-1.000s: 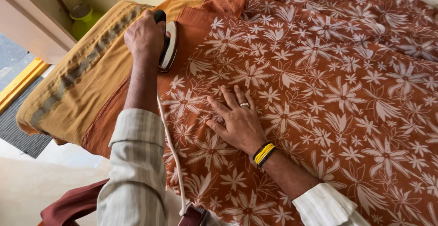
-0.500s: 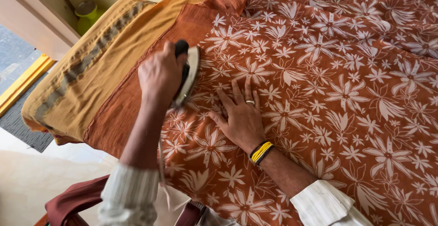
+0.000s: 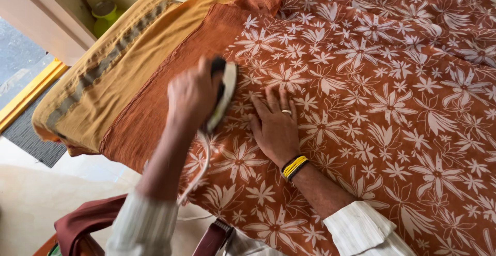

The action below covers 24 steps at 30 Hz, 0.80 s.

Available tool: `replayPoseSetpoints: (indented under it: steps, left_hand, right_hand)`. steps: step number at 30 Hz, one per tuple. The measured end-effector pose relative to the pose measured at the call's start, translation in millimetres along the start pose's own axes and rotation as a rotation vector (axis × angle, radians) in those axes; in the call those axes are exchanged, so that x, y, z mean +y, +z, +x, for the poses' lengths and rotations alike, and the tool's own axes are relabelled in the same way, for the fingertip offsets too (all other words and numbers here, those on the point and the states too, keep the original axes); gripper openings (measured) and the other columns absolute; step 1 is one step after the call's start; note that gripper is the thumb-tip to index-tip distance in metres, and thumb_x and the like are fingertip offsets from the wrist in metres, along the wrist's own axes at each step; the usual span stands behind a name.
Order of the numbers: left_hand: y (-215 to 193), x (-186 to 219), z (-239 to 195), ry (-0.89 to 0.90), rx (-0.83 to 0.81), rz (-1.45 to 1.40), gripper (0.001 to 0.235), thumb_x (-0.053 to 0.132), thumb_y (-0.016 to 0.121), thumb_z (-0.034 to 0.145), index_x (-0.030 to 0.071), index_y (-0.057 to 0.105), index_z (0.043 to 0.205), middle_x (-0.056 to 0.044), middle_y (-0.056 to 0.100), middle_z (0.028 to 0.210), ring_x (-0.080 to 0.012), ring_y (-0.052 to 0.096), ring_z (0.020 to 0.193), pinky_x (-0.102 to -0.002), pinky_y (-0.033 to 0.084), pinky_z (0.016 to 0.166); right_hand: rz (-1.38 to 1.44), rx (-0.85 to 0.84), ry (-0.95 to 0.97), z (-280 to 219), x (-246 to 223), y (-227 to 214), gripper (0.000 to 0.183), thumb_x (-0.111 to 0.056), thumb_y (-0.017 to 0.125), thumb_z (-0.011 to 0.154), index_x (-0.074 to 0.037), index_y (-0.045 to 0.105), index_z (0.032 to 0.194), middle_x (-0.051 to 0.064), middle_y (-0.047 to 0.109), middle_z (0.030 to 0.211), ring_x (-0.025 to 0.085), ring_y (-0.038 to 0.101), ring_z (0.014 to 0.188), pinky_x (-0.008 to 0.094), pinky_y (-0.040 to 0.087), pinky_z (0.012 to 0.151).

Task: The person irons a brown patterned cloth by hand using an iron on a flat surface, smoothing the fabric with one hand while moving the iron across various sections of the cloth.

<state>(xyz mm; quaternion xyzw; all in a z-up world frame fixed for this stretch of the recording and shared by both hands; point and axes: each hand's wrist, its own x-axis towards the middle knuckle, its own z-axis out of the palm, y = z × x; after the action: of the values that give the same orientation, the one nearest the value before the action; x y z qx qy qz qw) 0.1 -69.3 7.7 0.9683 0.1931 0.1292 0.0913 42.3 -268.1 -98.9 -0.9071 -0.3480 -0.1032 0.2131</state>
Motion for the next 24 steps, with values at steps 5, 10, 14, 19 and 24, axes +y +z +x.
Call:
replayPoseSetpoints:
  steps: [5, 10, 14, 19, 24]
  left_hand:
    - [-9, 15, -29, 0.012, -0.023, -0.017, 0.036, 0.038, 0.059, 0.103, 0.005, 0.057, 0.118, -0.017, 0.072, 0.082, -0.0343, 0.07, 0.072, -0.052, 0.054, 0.066]
    - [8, 5, 53, -0.024, 0.062, 0.032, 0.038, 0.039, 0.059, 0.104, 0.004, 0.057, 0.121, -0.018, 0.072, 0.089, -0.0348, 0.071, 0.078, -0.052, 0.055, 0.068]
    - [16, -3, 87, -0.171, 0.083, 0.007, 0.037, 0.039, 0.06, 0.1, 0.007, 0.057, 0.12, -0.018, 0.072, 0.092, -0.0333, 0.071, 0.081, -0.05, 0.055, 0.072]
    - [8, 3, 32, 0.019, 0.122, -0.037, 0.033, 0.034, 0.062, 0.104, 0.005, 0.058, 0.118, -0.02, 0.073, 0.088, -0.0342, 0.071, 0.077, -0.051, 0.055, 0.068]
    - [-9, 31, -71, 0.076, -0.033, -0.09, 0.033, 0.037, 0.06, 0.103, 0.006, 0.059, 0.114, -0.015, 0.071, 0.076, -0.0299, 0.07, 0.06, -0.047, 0.056, 0.056]
  right_hand:
    - [-0.041, 0.01, 0.099, 0, 2, 0, 0.054, -0.034, 0.051, 0.101, -0.018, 0.049, 0.152, 0.022, 0.033, 0.161, 0.045, 0.02, 0.152, 0.062, 0.012, 0.122]
    - [-0.008, 0.035, 0.091, 3, -2, -8, 0.052, -0.033, 0.057, 0.097, -0.015, 0.053, 0.146, 0.025, 0.035, 0.159, 0.048, 0.02, 0.149, 0.063, 0.013, 0.12]
    - [-0.002, 0.042, 0.084, 4, -4, -10, 0.049, -0.032, 0.057, 0.099, -0.016, 0.055, 0.145, 0.024, 0.037, 0.158, 0.048, 0.022, 0.15, 0.062, 0.014, 0.121]
    - [0.022, 0.012, 0.111, -1, 1, -2, 0.05, -0.03, 0.055, 0.098, -0.016, 0.053, 0.146, 0.022, 0.036, 0.16, 0.046, 0.022, 0.15, 0.061, 0.015, 0.122]
    - [0.078, 0.125, 0.093, 6, 22, 23, 0.059, -0.018, 0.046, 0.104, -0.002, 0.035, 0.159, 0.023, 0.041, 0.16, 0.043, 0.033, 0.149, 0.058, 0.021, 0.124]
